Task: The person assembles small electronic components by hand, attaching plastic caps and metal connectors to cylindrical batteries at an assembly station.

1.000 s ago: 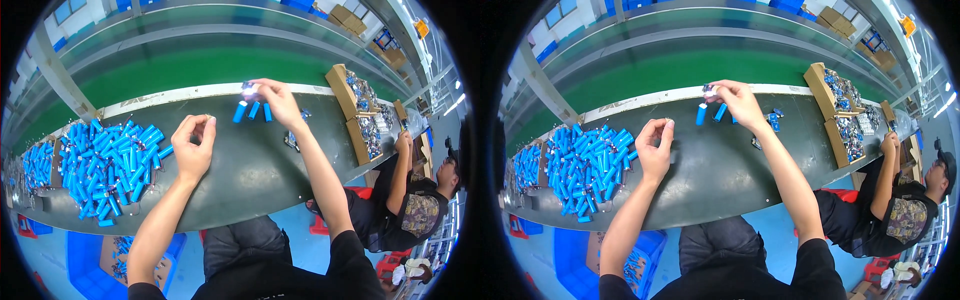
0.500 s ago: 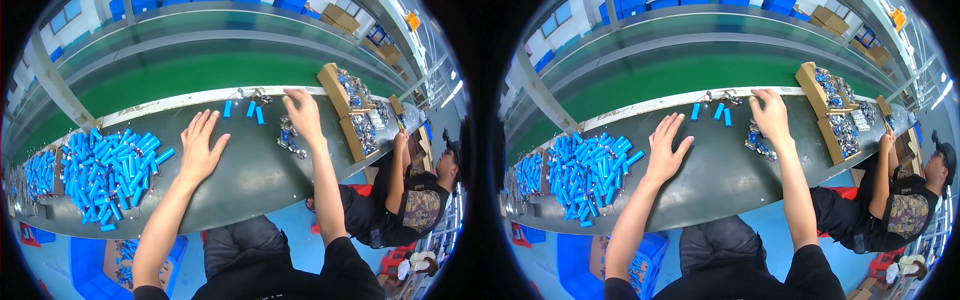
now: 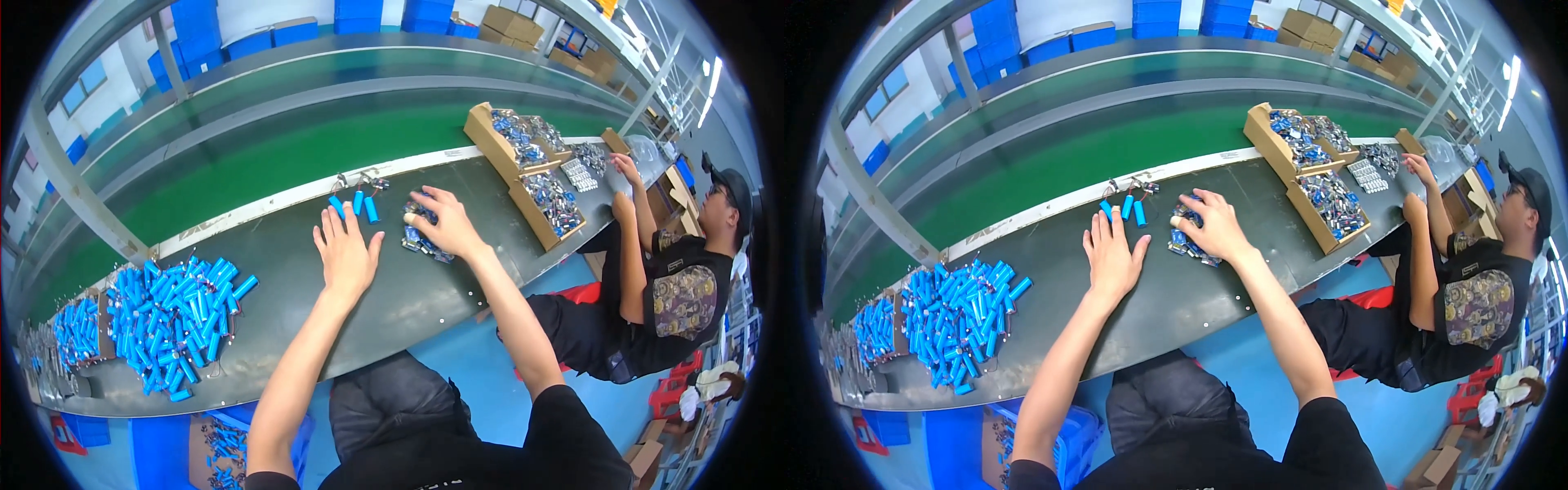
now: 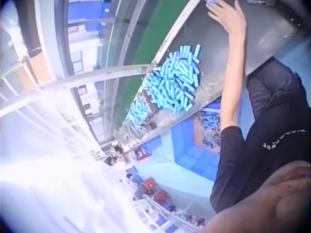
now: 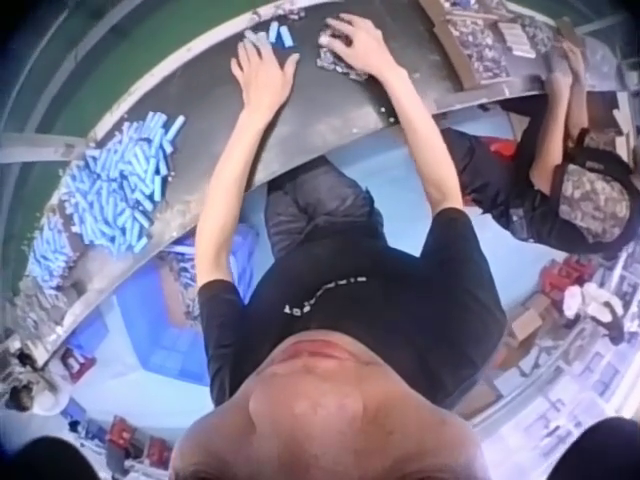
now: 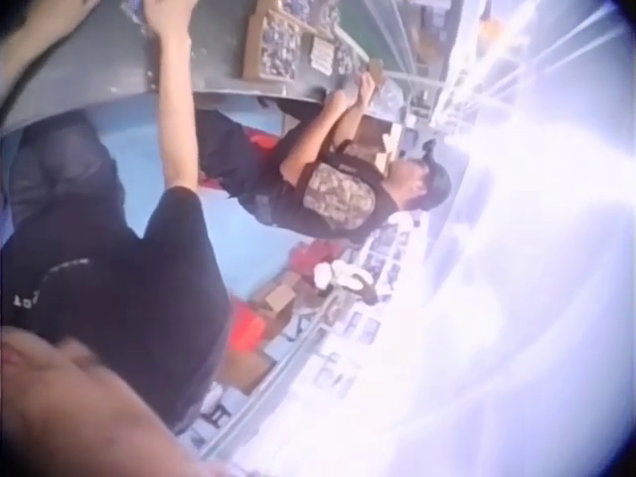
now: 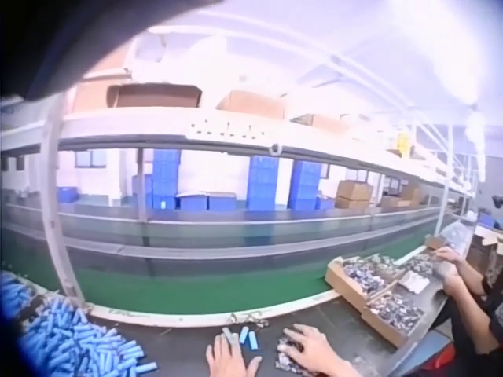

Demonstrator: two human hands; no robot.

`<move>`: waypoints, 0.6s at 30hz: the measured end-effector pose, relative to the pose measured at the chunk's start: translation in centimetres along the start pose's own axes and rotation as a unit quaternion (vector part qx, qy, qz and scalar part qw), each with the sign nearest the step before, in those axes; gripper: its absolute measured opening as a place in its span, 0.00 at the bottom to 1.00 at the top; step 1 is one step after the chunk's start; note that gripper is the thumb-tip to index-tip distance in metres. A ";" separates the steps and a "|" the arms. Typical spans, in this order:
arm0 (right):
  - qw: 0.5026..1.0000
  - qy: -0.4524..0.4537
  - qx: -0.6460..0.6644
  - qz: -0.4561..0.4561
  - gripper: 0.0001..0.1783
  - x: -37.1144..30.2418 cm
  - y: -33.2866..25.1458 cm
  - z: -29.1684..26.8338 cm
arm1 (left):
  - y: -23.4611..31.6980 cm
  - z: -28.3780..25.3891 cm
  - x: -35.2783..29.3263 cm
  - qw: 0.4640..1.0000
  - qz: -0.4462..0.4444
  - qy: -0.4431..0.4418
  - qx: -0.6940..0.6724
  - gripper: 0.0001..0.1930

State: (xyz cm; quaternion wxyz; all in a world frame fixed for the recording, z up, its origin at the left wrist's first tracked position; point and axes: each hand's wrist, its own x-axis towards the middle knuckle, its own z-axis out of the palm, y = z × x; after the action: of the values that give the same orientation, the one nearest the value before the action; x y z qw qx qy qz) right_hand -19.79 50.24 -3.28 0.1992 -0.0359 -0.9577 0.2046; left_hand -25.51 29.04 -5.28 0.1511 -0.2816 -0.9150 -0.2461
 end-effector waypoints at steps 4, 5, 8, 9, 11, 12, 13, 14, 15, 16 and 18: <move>0.998 0.037 0.037 0.033 0.23 -0.2 1.1 0.0 | 2.3 0.6 -0.2 0.999 0.021 -0.015 -0.018 0.35; 0.997 0.050 0.052 0.039 0.19 -0.3 1.6 -0.2 | 2.9 0.9 -0.5 0.999 0.030 -0.014 -0.039 0.34; 0.990 0.077 0.094 0.072 0.18 -0.6 2.6 -0.9 | 4.5 0.9 -0.9 0.998 0.028 -0.035 -0.052 0.34; 0.990 0.078 0.095 0.074 0.18 -0.7 2.9 -1.1 | 4.6 0.8 -0.9 0.998 0.030 -0.036 -0.051 0.34; 0.980 0.080 0.154 0.098 0.17 -0.8 3.7 -1.8 | 4.9 0.6 -0.6 0.998 0.022 -0.026 -0.051 0.33; 0.973 0.080 0.184 0.110 0.16 -0.9 4.0 -1.9 | 4.7 0.3 -0.7 0.998 0.022 -0.027 -0.051 0.33; 0.984 0.084 0.121 0.105 0.15 -0.9 4.0 -2.2 | 4.1 -0.3 -0.8 0.996 0.019 -0.027 -0.079 0.32; 0.983 0.082 0.123 0.105 0.15 -0.9 3.7 -2.4 | 3.3 -0.9 -0.9 0.994 0.016 -0.027 -0.108 0.32; 0.989 0.109 0.080 0.052 0.15 -0.8 3.3 -2.6 | 2.1 -1.7 -1.1 0.995 0.015 -0.022 -0.100 0.30; 0.990 0.134 0.039 -0.003 0.14 -0.5 2.5 -2.8 | 0.8 -2.9 -1.2 0.995 0.008 -0.007 -0.100 0.29; 0.989 0.079 0.121 -0.005 0.14 0.4 0.7 -3.2 | -2.2 -5.1 -1.1 0.995 -0.022 0.014 -0.094 0.23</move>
State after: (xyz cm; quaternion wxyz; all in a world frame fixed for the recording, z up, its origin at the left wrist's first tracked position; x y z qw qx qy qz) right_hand -18.93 52.15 -0.74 0.2777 -0.0228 -0.9073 0.3148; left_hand -25.18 24.25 -2.26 0.1319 -0.2711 -0.8916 -0.3380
